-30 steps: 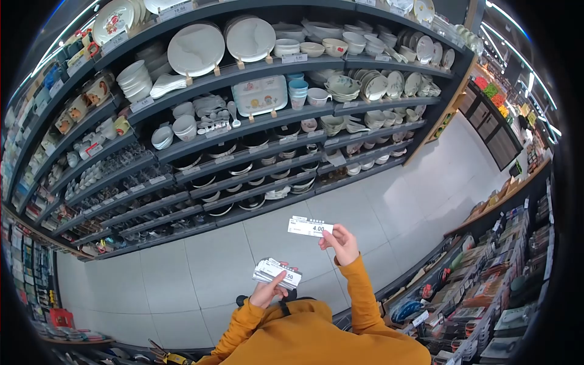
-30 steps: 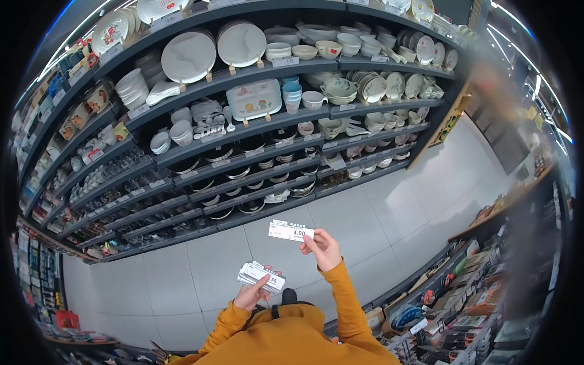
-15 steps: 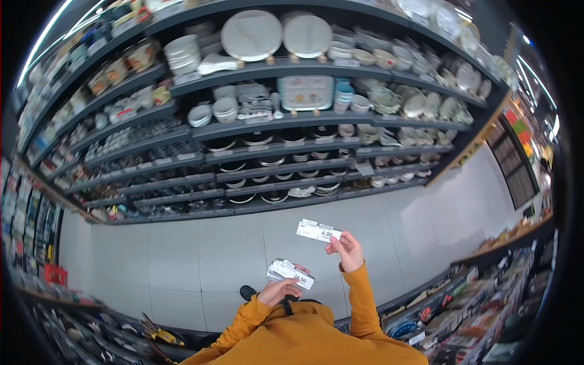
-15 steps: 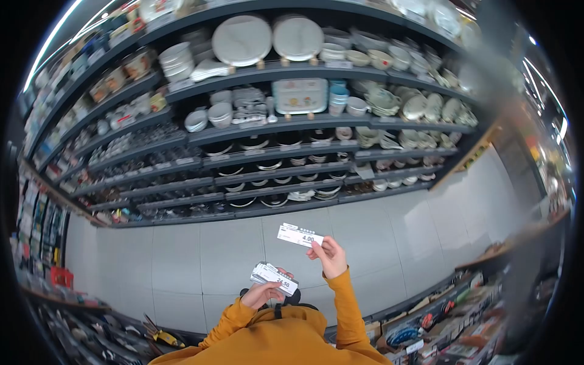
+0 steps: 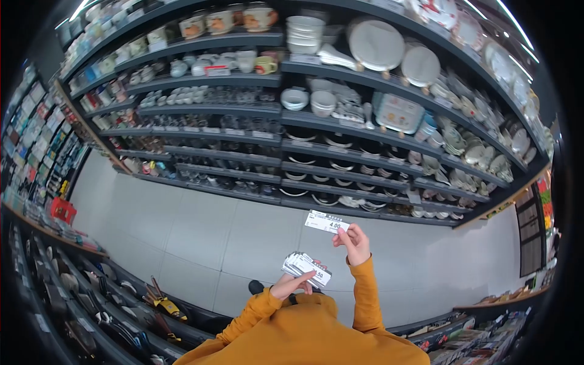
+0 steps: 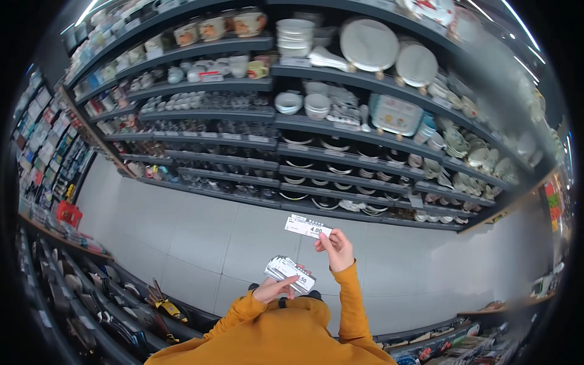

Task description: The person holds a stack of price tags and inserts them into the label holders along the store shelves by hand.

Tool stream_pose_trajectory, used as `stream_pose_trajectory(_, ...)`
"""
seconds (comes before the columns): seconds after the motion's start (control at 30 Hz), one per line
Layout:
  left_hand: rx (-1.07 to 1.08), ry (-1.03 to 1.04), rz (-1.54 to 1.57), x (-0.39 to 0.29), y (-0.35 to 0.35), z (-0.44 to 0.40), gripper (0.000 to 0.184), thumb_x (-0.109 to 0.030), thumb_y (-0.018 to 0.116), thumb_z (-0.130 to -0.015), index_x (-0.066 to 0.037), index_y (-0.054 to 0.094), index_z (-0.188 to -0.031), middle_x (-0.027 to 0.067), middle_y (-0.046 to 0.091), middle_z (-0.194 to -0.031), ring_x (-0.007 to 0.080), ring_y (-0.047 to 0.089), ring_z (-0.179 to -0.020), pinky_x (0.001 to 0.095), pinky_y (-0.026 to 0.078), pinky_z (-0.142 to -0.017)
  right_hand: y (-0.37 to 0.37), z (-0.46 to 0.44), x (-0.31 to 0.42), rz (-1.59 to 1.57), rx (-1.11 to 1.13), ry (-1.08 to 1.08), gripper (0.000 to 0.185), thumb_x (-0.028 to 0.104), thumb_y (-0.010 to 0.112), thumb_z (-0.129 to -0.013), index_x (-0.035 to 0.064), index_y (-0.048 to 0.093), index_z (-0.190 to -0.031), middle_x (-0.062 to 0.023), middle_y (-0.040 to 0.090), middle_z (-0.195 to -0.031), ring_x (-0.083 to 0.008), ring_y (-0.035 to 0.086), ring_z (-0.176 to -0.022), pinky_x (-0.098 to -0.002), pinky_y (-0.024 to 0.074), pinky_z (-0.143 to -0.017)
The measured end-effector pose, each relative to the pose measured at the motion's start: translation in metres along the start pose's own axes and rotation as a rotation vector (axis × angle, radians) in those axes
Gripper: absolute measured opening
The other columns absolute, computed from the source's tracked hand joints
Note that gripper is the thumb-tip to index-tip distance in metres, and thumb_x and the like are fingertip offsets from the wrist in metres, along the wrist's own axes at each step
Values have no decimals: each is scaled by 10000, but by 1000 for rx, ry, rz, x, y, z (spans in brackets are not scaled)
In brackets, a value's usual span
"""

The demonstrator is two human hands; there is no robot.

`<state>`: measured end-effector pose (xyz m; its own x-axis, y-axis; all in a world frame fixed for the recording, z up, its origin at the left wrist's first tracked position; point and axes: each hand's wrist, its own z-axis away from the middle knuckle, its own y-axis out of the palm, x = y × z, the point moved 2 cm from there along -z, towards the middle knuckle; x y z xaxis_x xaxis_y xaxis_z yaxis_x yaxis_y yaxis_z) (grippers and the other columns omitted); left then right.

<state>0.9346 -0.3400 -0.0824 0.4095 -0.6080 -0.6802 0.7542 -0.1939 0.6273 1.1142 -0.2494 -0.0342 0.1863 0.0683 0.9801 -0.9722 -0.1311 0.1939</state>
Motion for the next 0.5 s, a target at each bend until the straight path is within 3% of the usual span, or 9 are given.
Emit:
stream_pose_trajectory(0.27, -312, 205, -39, -84, -151, 93, 363, -154, 593, -897, -43, 489, -1228, 90, 623, -1137, 76, 521, -571, 217, 414, -459, 168, -72, -12, -29, 135, -65, 110, 93, 570, -921, -8, 528, -928, -92, 626, -794, -121, 588, -683, -250, 490, -645)
stream_pose_trajectory(0.3, -359, 229, -50, -100, -161, 105, 379, -183, 600, -895, -33, 514, -1233, 57, 633, -918, 82, 492, -510, 218, 417, -462, 184, -81, -11, -42, 130, -82, 109, 91, 572, -919, -8, 527, -928, -92, 626, -793, -120, 588, -680, -248, 488, -644)
stream_pose_trajectory(0.5, -458, 272, -8, -133, -214, 144, 370, -182, 606, -891, -27, 531, -1219, 34, 617, -854, 71, 471, -493, 204, 375, -446, 244, -123, -9, -45, 143, -87, 124, 95, 576, -916, -6, 522, -962, -83, 634, -788, -82, 561, -619, -212, 440, -533)
